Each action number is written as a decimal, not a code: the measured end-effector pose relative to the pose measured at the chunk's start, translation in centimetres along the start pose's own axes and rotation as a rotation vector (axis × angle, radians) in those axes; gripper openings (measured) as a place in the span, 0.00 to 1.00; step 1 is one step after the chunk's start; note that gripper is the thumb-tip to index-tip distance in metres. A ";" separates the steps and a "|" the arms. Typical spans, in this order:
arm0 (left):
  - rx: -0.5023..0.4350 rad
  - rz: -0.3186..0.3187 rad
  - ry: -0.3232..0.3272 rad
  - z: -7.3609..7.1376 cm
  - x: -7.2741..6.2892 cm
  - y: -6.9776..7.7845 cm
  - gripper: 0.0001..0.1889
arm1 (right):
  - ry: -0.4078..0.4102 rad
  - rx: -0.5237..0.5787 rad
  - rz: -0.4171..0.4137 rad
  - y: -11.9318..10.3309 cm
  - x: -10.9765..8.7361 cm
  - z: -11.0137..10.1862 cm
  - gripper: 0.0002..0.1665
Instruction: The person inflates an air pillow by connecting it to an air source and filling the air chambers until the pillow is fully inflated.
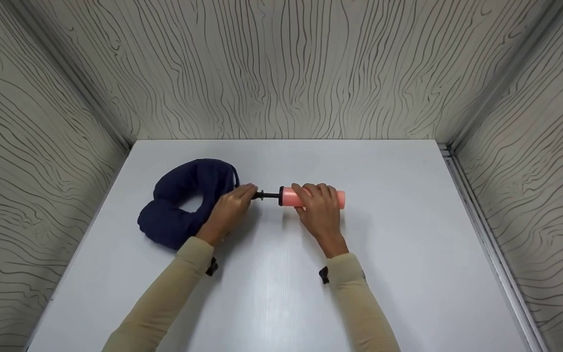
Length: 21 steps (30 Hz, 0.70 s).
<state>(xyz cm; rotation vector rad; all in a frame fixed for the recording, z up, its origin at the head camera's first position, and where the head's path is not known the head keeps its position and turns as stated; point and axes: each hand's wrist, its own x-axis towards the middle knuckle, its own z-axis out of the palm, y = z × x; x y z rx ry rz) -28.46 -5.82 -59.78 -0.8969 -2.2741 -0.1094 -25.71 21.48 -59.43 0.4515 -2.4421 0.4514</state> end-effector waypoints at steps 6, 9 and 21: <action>-0.041 -0.025 -0.002 0.0 -0.1 0.0 0.16 | 0.026 -0.002 0.005 2.0 -0.4 -0.9 0.40; -0.054 -0.040 0.004 -0.1 -0.3 0.1 0.15 | 0.044 0.002 0.006 2.4 -0.4 -0.9 0.40; -0.006 -0.031 -0.013 -0.2 -0.3 0.7 0.16 | 0.017 -0.035 -0.034 -2.3 0.3 1.4 0.39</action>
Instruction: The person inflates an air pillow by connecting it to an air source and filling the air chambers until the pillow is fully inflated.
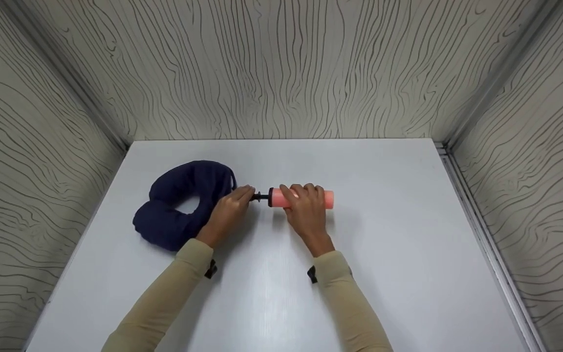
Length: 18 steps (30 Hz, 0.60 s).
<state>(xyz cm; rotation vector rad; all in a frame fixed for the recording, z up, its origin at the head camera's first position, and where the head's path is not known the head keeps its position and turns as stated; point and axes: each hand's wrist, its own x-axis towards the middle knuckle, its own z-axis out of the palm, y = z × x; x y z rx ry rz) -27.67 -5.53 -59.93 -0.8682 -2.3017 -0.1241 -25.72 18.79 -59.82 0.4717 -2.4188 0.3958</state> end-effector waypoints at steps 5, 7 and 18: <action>-0.008 -0.009 0.004 0.0 0.0 -0.1 0.17 | -0.003 -0.024 -0.026 -1.5 0.6 0.8 0.39; -0.014 -0.001 0.008 0.0 0.0 -0.2 0.17 | -0.002 -0.027 -0.035 -1.7 0.6 1.0 0.39; -0.041 0.024 0.019 0.1 -0.2 -1.1 0.15 | -0.001 -0.002 -0.020 1.6 -0.2 -0.9 0.41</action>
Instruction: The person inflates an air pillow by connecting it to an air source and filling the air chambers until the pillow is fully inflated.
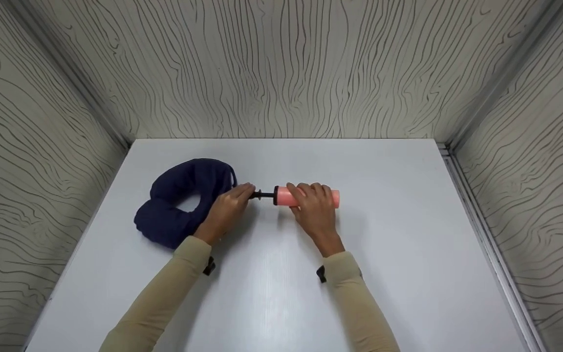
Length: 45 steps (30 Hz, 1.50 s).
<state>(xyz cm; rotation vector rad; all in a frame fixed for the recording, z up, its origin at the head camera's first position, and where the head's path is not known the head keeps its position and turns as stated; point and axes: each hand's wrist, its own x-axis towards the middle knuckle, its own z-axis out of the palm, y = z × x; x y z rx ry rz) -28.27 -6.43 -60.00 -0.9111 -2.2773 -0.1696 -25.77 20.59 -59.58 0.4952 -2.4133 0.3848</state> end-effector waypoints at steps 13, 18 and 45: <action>-0.050 -0.035 -0.018 -0.2 0.0 -0.4 0.14 | 0.030 0.022 0.055 3.8 -1.6 -1.6 0.40; -0.048 -0.038 -0.033 -0.2 0.0 0.2 0.13 | -0.009 0.031 0.032 1.2 -0.7 -0.5 0.40; -0.005 0.000 -0.004 -0.6 0.3 -0.4 0.14 | -0.038 0.021 0.003 1.3 0.0 -0.5 0.41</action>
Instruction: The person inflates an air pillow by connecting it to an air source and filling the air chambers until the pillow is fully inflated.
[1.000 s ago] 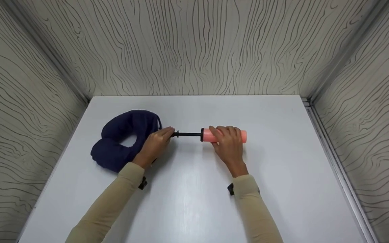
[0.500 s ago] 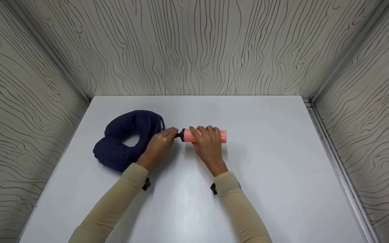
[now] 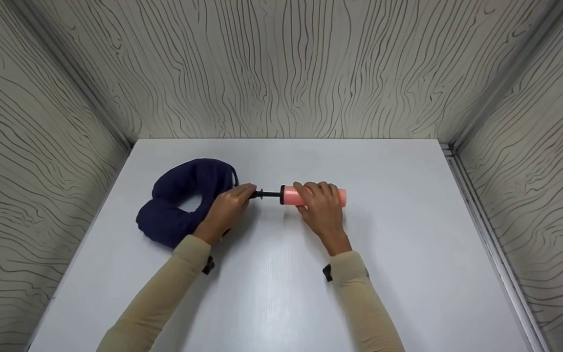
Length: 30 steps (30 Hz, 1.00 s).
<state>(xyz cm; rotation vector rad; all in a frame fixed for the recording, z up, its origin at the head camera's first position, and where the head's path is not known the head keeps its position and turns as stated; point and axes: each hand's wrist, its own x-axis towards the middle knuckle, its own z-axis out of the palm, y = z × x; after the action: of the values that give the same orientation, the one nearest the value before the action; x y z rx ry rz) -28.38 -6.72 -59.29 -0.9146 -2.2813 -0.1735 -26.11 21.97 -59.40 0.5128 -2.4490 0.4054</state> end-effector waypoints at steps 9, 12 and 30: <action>-0.004 -0.053 -0.017 -0.3 -0.2 0.0 0.13 | 0.025 0.025 0.051 2.3 -0.8 -1.2 0.41; -0.017 -0.052 -0.034 -0.5 -0.1 0.5 0.13 | 0.033 0.016 0.015 1.6 -0.8 -0.8 0.41; -0.026 -0.024 -0.032 -0.4 1.1 1.7 0.12 | 0.075 -0.022 -0.044 -3.3 0.7 1.8 0.38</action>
<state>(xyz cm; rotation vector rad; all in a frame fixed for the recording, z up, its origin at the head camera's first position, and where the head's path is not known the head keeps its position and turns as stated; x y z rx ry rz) -27.61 -4.96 -58.48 -0.9097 -2.3246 -0.2006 -26.01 18.19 -59.85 0.5321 -2.3637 0.3717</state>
